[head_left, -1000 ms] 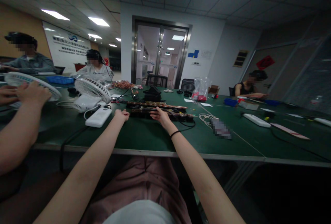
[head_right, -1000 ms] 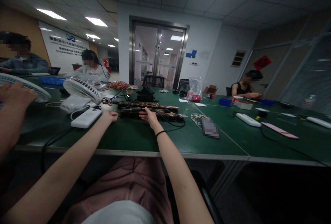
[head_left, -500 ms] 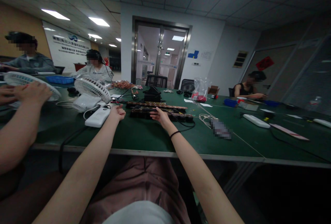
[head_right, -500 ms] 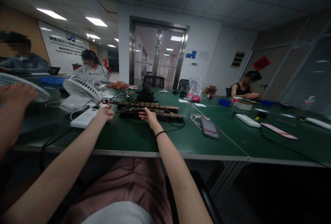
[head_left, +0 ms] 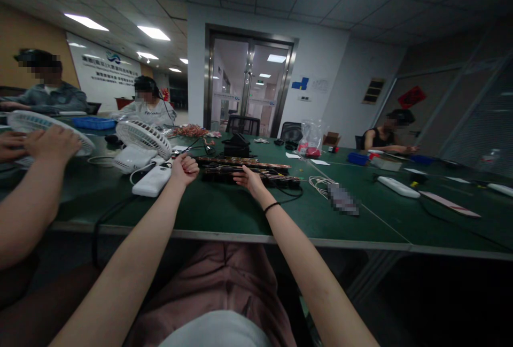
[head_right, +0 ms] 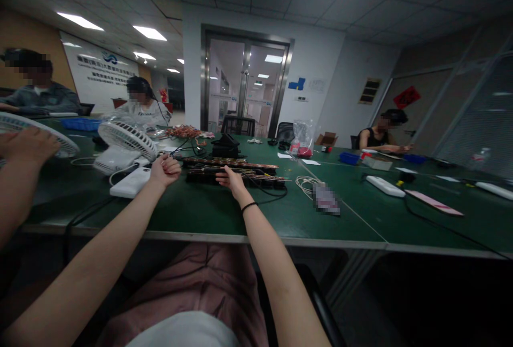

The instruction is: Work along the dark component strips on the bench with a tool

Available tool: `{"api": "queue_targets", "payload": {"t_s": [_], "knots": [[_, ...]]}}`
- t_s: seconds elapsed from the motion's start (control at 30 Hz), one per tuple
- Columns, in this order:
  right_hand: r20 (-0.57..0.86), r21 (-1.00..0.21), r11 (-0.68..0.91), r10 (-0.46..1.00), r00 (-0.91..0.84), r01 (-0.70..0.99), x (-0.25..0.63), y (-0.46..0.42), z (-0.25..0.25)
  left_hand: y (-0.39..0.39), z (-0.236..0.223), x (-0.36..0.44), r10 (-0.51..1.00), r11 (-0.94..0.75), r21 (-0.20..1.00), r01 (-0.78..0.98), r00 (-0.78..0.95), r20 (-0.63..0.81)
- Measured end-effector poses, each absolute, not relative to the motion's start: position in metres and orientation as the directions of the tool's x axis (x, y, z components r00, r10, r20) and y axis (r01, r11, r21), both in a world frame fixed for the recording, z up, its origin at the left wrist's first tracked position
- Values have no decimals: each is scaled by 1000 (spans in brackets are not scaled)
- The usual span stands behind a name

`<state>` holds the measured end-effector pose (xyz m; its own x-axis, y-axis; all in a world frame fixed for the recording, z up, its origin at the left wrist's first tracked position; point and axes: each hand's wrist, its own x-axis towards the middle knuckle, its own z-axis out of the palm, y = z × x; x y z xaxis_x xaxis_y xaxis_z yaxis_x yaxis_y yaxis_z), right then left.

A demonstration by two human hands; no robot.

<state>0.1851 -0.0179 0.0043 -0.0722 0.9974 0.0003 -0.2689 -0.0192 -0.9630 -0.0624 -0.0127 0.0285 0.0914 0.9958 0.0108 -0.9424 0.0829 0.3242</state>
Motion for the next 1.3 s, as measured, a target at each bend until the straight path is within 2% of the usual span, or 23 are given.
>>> {"api": "queue_targets", "payload": {"t_s": [0.33,0.6,0.9,1.3], "knots": [[-10,-962,-31,997,-80,-271,185,-18,6,-23,33,-58,998,-34,336,-941,-16,57],[-7,-957,-30,997,-81,-289,185,-24,10,-16,24,-63,995,-32,333,-942,1,98],[-7,-962,-32,995,-96,-269,186,-21,9,-11,18,-68,956,-11,369,-929,98,276],[-5,-967,-29,996,-94,-253,186,-21,9,-14,21,-65,960,-12,382,-924,95,262]]}}
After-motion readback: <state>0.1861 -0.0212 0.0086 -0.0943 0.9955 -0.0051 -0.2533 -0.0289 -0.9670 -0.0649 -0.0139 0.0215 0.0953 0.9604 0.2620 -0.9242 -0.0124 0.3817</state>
